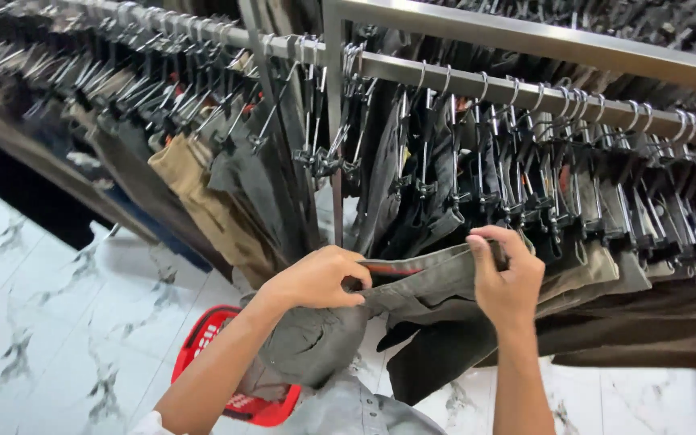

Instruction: Taking trousers from a basket, attaching them to hangers with clips, and hanging them on a clothing rack.

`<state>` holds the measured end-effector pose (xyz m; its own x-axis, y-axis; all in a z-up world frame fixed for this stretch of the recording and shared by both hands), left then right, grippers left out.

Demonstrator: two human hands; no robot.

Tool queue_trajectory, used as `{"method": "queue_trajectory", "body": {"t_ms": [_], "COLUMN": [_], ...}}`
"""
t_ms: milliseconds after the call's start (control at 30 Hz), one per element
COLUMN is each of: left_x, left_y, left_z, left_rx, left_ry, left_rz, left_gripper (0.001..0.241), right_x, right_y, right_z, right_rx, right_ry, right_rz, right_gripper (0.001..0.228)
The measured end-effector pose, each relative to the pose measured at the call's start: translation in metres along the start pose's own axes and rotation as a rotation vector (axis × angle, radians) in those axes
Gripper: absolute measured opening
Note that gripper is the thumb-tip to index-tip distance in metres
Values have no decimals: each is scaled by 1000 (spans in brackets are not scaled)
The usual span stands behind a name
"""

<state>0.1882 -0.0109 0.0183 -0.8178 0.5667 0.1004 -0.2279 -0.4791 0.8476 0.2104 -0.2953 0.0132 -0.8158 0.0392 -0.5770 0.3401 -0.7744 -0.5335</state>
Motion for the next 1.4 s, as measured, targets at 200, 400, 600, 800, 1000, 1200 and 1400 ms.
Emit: {"method": "queue_trajectory", "body": {"t_ms": [200,400,600,800,1000,1200,1400], "left_x": [-14,-26,-29,-30,-26,7,16], "left_y": [-46,-49,-78,-59,-112,-131,-150], "left_z": [23,36,29,76,36,17,6], "left_rx": [194,282,171,62,-428,-367,-292], "left_ry": [-247,-284,-277,-320,355,492,299], "left_rz": [-46,25,-31,-35,-890,-569,-476], "left_gripper": [28,41,41,50,28,42,12], "right_x": [-2,-9,14,34,39,40,29], "right_y": [-32,-59,-82,-97,-83,-94,-112], "right_z": [-33,-51,-52,-25,-26,-46,-41], "right_rx": [144,169,237,22,25,22,-12], "right_ry": [99,141,133,-335,-56,-85,-148], "right_rz": [43,-46,-174,-312,-252,33,142], "right_gripper": [24,24,26,51,40,24,21]}}
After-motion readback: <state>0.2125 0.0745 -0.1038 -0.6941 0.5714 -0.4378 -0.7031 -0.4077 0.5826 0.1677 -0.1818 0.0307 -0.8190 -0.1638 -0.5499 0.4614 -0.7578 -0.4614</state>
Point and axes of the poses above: each hand's wrist, its own x-axis away from the middle knuckle, its own z-axis out of the back of the hand, y = z × x, the point moved 2 cm from there along -x, towards the middle knuckle, and after that the axes turned 15 degrees about x, right-handed, at the moved point
